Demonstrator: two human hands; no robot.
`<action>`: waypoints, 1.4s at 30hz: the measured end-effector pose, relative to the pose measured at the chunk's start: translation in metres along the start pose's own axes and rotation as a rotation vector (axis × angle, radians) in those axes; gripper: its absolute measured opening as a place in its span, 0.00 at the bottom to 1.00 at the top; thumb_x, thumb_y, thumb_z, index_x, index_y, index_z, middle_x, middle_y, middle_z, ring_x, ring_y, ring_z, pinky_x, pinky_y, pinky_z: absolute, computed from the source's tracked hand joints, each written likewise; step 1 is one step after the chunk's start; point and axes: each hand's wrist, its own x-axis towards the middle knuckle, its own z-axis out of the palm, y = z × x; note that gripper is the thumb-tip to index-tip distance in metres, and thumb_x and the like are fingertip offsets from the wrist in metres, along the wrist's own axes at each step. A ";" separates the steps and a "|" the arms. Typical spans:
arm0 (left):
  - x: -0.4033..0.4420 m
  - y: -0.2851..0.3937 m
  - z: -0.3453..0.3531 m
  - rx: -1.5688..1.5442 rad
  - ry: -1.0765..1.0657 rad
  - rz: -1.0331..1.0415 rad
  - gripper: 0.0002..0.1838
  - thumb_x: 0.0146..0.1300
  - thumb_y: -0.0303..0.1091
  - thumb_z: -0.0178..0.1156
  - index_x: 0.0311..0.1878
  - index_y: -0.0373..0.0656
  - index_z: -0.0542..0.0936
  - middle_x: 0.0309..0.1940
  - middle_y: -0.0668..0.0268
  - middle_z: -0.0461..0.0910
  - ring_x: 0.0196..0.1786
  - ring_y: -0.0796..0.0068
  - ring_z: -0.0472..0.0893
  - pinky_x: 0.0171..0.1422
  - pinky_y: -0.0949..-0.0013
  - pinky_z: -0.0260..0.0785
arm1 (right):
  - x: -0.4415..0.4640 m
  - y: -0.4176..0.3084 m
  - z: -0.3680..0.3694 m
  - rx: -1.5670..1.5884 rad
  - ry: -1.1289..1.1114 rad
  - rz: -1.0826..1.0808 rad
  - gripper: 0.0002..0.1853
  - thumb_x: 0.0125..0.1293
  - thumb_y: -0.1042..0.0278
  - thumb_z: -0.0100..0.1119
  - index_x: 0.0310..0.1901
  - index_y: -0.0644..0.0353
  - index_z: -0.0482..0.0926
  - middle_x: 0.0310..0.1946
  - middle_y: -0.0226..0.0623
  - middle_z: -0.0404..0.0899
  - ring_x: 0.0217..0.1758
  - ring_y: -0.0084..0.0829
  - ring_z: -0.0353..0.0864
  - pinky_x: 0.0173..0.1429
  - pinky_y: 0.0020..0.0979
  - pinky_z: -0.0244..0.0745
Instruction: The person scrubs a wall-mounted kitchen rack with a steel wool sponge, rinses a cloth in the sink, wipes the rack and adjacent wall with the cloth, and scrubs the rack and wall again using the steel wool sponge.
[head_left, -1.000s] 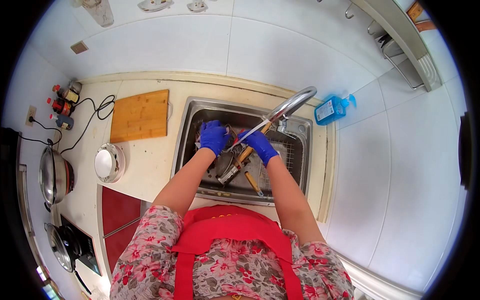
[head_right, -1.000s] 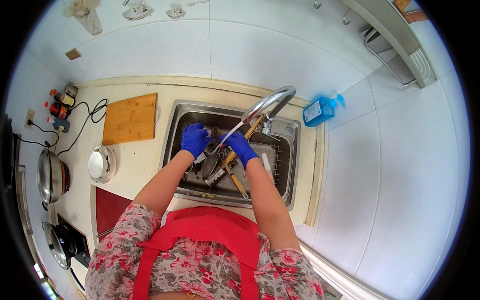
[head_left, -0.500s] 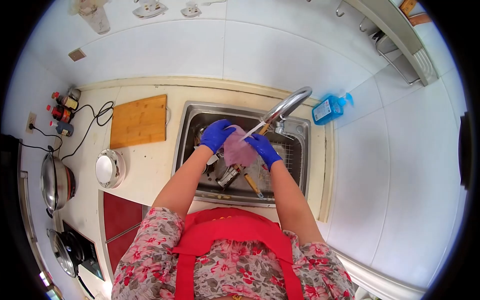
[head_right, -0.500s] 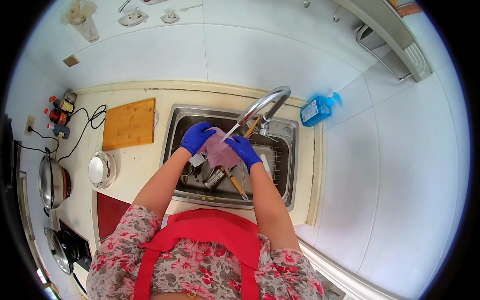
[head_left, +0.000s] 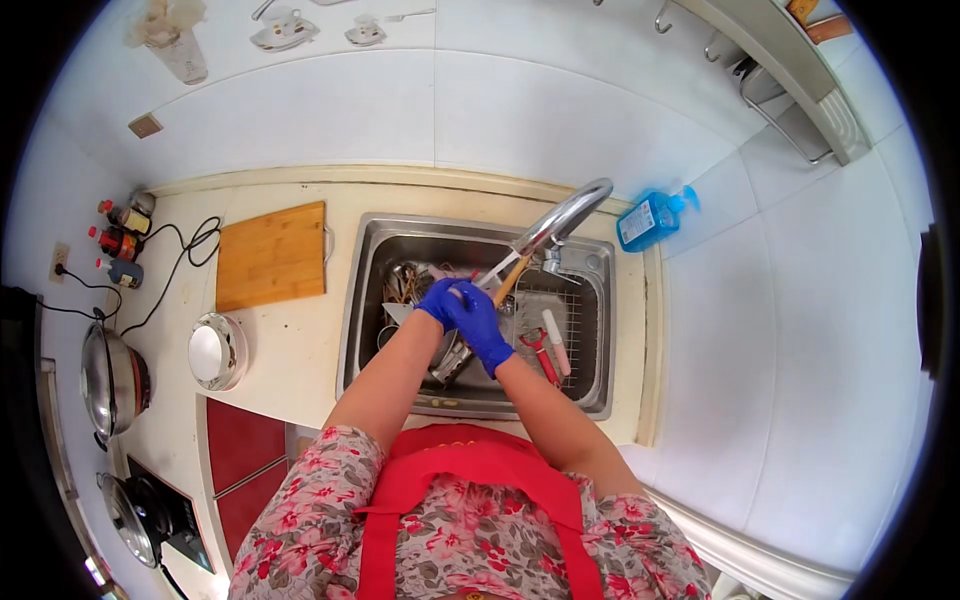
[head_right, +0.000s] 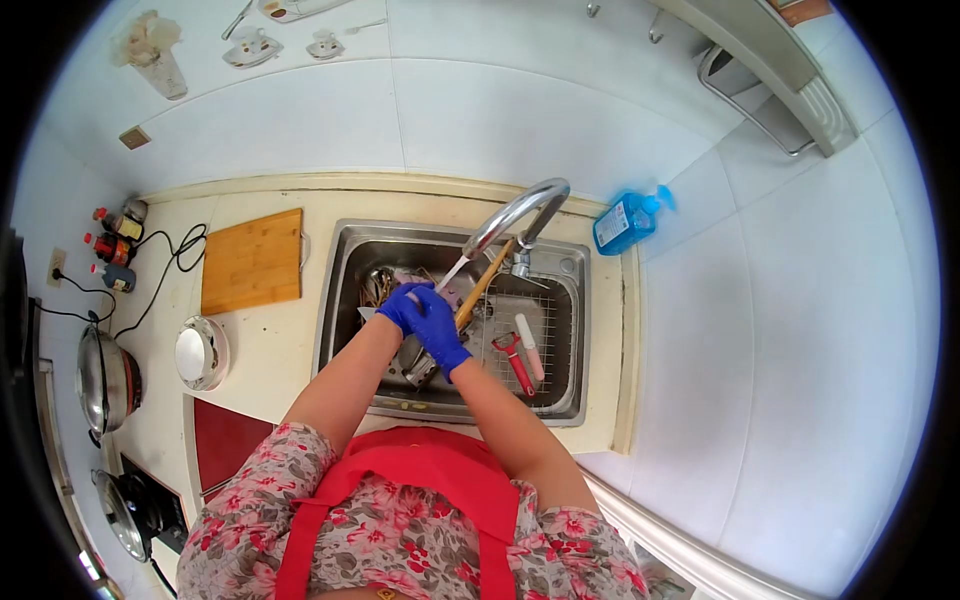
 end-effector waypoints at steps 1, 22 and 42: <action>0.002 -0.009 0.000 -0.024 -0.056 0.017 0.22 0.72 0.48 0.36 0.55 0.43 0.71 0.50 0.57 0.76 0.56 0.59 0.73 0.64 0.53 0.63 | 0.000 -0.002 -0.001 -0.103 -0.038 -0.003 0.13 0.61 0.60 0.61 0.35 0.63 0.77 0.26 0.35 0.76 0.31 0.25 0.74 0.39 0.28 0.70; -0.023 -0.041 0.056 -0.096 -0.078 0.182 0.13 0.70 0.38 0.39 0.48 0.48 0.73 0.42 0.61 0.77 0.43 0.65 0.76 0.58 0.63 0.68 | 0.042 0.069 -0.022 0.780 0.070 0.567 0.23 0.69 0.61 0.47 0.63 0.60 0.66 0.61 0.46 0.67 0.66 0.37 0.64 0.67 0.37 0.57; -0.010 -0.014 0.023 0.213 0.057 0.194 0.21 0.71 0.53 0.42 0.42 0.47 0.76 0.26 0.65 0.77 0.22 0.73 0.74 0.21 0.70 0.65 | 0.016 0.038 -0.036 0.896 -0.036 0.458 0.19 0.65 0.68 0.55 0.56 0.63 0.68 0.48 0.35 0.75 0.50 0.27 0.76 0.53 0.29 0.73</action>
